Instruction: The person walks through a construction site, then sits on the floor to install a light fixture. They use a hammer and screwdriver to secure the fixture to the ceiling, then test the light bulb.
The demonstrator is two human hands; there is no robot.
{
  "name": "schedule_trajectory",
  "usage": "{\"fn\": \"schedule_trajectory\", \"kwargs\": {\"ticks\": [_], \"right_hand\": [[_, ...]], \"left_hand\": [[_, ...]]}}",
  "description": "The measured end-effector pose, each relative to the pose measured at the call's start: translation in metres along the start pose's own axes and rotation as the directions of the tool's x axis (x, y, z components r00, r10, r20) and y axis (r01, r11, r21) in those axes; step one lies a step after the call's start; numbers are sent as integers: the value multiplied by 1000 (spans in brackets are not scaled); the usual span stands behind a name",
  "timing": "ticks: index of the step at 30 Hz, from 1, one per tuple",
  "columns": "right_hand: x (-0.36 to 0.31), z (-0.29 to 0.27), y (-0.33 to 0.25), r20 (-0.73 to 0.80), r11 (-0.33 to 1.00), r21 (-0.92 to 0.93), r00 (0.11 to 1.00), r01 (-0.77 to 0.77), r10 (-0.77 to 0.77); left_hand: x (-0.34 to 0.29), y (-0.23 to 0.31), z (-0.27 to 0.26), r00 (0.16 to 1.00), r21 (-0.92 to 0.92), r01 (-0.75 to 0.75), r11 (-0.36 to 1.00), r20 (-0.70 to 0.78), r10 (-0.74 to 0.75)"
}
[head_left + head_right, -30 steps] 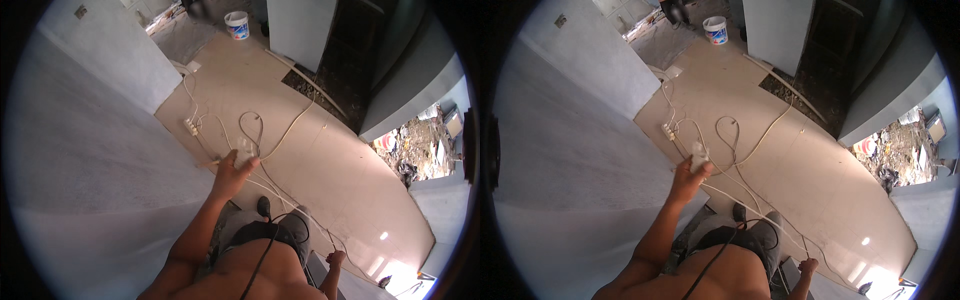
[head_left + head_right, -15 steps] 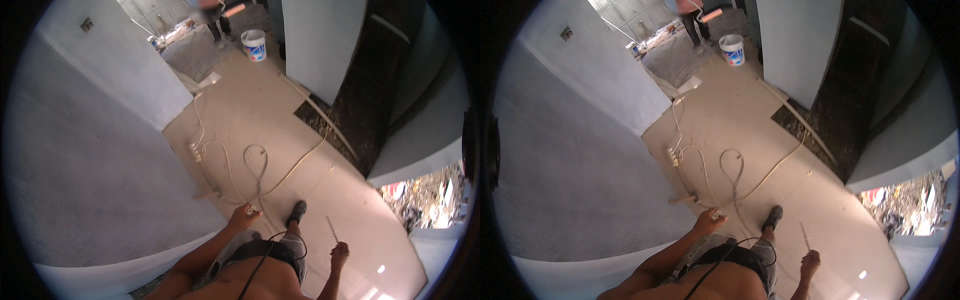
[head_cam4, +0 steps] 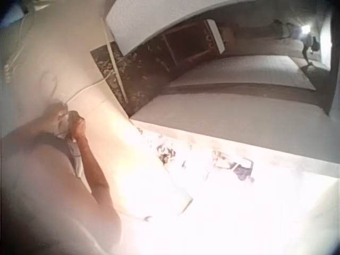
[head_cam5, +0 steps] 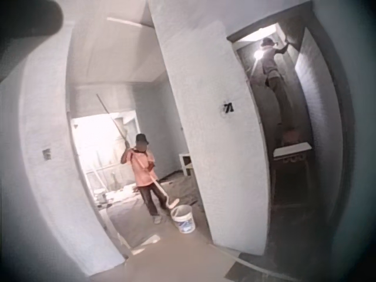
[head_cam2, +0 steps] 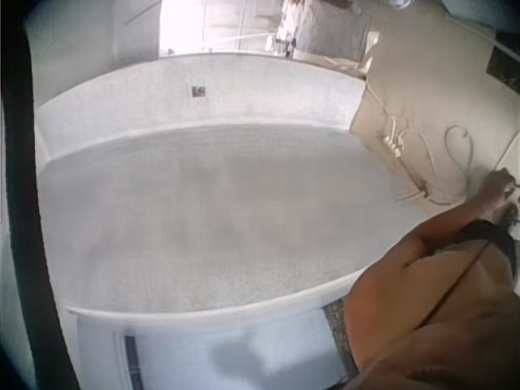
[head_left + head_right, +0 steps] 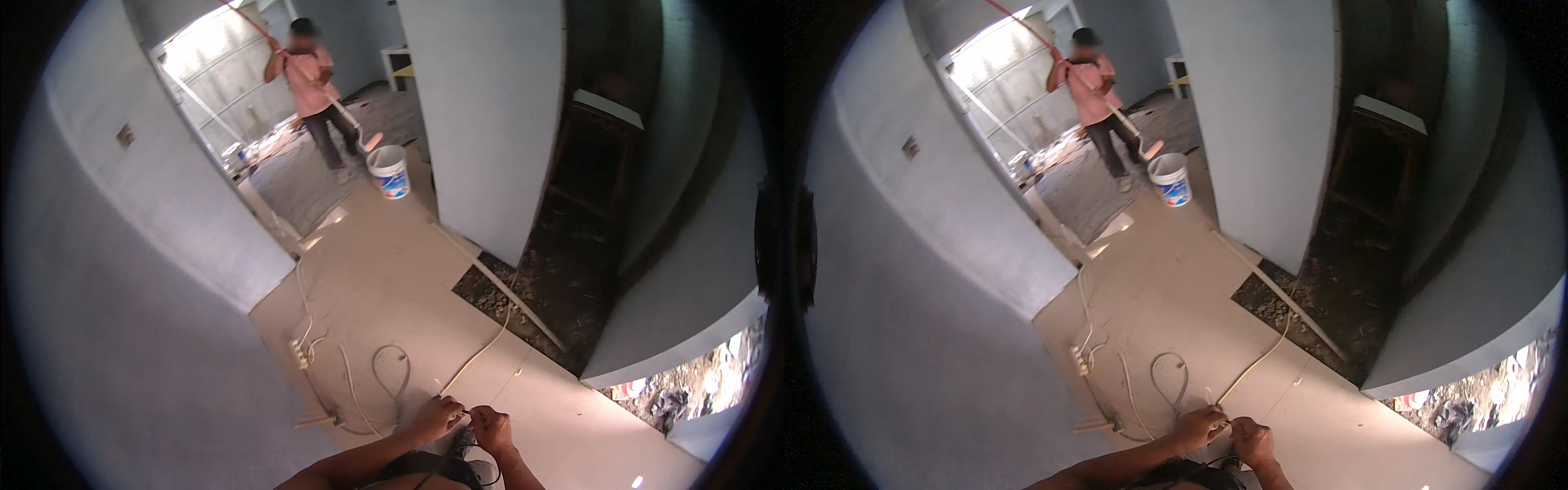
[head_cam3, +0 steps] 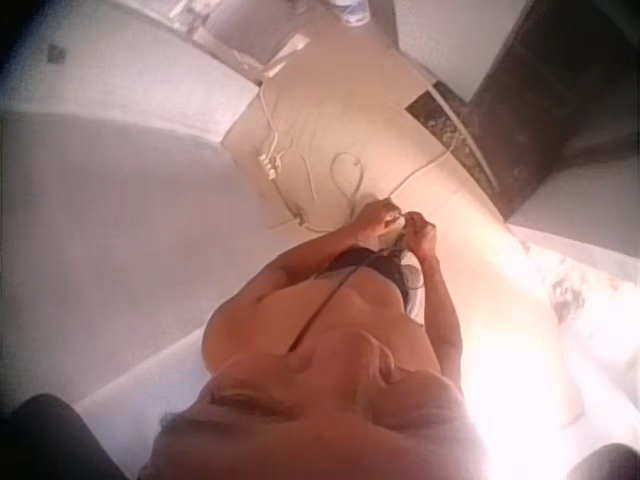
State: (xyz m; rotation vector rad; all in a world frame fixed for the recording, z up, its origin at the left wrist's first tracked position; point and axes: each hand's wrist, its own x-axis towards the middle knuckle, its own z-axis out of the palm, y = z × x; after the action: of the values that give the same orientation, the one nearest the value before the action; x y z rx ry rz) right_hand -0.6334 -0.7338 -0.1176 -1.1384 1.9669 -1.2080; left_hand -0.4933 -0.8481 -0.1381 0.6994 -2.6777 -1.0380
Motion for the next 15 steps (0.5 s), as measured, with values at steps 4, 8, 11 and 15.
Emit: {"fn": "schedule_trajectory", "kwargs": {"ticks": [4, 8, 11, 15], "right_hand": [[16, -19, -9, 27, 910, -376, 984, 173, -176], [23, -15, -30, -175, 984, -167, 984, -68, 39], [16, -28, -35, -283, 958, -188, 946, -215, 157], [-13, -20, -2, -439, 940, -223, 887, -260, 141]], "left_hand": [[43, -15, -1, 983, -73, -121, 990, 130, 130], [80, -22, -14, 941, -140, -229, 963, 223, 256], [112, -11, -11, 839, -133, -438, 889, 296, 457], [138, 5, 17, 609, -251, -612, 750, 455, 649]]}}
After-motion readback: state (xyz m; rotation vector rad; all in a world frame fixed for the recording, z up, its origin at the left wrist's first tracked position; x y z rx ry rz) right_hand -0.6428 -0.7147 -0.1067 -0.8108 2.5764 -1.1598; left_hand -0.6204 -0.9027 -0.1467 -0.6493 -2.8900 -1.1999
